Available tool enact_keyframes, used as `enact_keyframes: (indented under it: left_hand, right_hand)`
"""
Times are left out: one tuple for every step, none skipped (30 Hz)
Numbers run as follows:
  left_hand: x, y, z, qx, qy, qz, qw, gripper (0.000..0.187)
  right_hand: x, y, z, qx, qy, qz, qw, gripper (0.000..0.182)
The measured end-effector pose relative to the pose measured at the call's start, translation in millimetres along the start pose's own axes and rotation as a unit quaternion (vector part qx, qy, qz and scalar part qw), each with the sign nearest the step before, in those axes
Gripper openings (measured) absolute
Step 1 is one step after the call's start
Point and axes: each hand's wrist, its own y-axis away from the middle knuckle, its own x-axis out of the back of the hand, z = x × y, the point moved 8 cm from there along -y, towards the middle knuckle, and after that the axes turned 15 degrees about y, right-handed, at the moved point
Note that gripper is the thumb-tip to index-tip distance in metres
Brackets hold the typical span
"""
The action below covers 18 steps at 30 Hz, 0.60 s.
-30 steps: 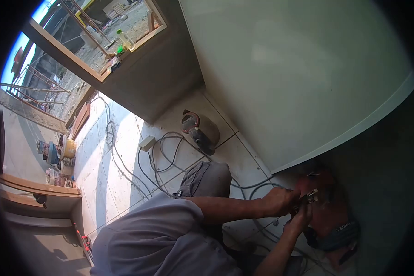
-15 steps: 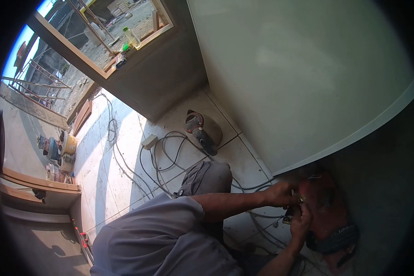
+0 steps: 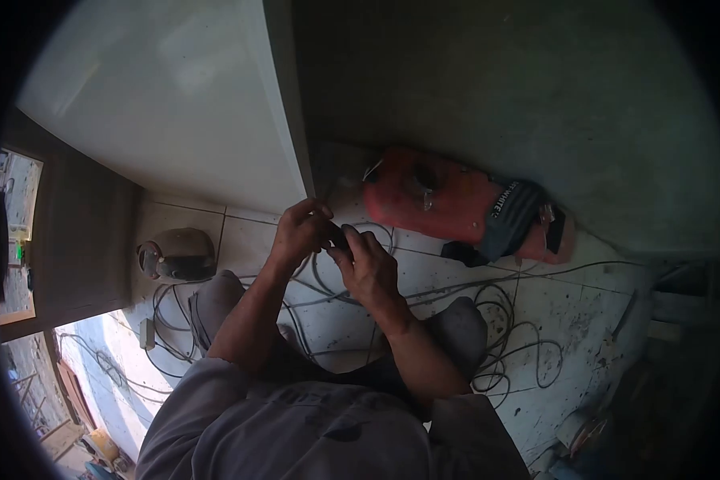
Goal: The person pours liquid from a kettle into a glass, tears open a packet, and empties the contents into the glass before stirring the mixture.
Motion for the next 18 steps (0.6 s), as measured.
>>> enact_keyframes:
  left_hand:
    - [-4, -1, -1, 0.002, 0.0, -0.012, 1.0, 0.014]
    - [-4, -1, -2, 0.007, -0.007, -0.007, 1.0, 0.014]
    - [-4, -1, -1, 0.012, -0.014, 0.001, 1.0, 0.013]
    - [-6, -1, 1, 0.013, -0.013, -0.003, 1.0, 0.013]
    - [-7, 0, 0, 0.039, -0.023, 0.002, 0.999, 0.013]
    - [-7, 0, -3, 0.066, -0.033, 0.008, 0.997, 0.013]
    - [-6, -2, -4, 0.068, -0.031, 0.006, 0.997, 0.013]
    - [-7, -4, -10, 0.085, -0.023, -0.02, 0.996, 0.014]
    - [-10, -5, -15, 0.103, -0.016, -0.044, 0.994, 0.014]
    - [-10, -6, -16, 0.107, -0.015, -0.043, 0.993, 0.014]
    - [-14, -6, -20, 0.131, 0.03, -0.066, 0.989, 0.014]
    - [-18, -3, -21, 0.154, 0.075, -0.088, 0.981, 0.015]
    - [-19, 1, -20, 0.156, 0.074, -0.086, 0.981, 0.015]
    - [-27, 4, -14, 0.138, 0.108, -0.107, 0.979, 0.018]
    - [-35, 7, -5, 0.121, 0.143, -0.128, 0.974, 0.022]
    - [-40, 11, 0, 0.121, 0.143, -0.13, 0.974, 0.022]
    - [-46, 15, 10, 0.087, 0.135, -0.149, 0.976, 0.025]
    - [-50, 17, 17, 0.053, 0.127, -0.168, 0.976, 0.028]
  right_hand:
    - [1, 1, -2, 0.001, -0.002, -0.009, 1.0, 0.027]
    - [1, 2, -4, 0.005, -0.008, -0.02, 1.0, 0.031]
    - [-1, 3, -3, 0.015, 0.006, -0.02, 1.0, 0.036]
    - [-3, 4, 3, 0.012, 0.01, -0.018, 1.0, 0.036]
    - [-4, 3, 8, 0.021, 0.012, -0.01, 1.0, 0.033]
    - [-2, 1, 10, 0.031, 0.015, -0.003, 0.999, 0.03]
    - [1, 0, 14, 0.03, 0.018, -0.004, 0.999, 0.03]
    - [4, -2, 18, 0.028, -0.01, -0.022, 0.999, 0.025]
    - [7, -3, 21, 0.025, -0.039, -0.04, 0.998, 0.021]
    - [12, -5, 24, 0.023, -0.04, -0.043, 0.998, 0.021]
    - [17, -6, 26, 0.025, -0.033, -0.044, 0.998, 0.017]
    - [21, -8, 28, 0.027, -0.027, -0.044, 0.998, 0.014]
    - [24, -9, 32, 0.012, -0.045, -0.051, 0.998, 0.012]
    - [24, -9, 37, 0.011, -0.046, -0.051, 0.998, 0.012]
    - [13, -7, 54, -0.064, -0.131, -0.11, 0.983, 0.012]
    - [2, -2, 66, -0.138, -0.213, -0.168, 0.953, 0.014]
    - [-3, 0, 71, -0.174, -0.263, -0.192, 0.93, 0.018]
    - [1, -1, 69, -0.174, -0.262, -0.191, 0.93, 0.018]
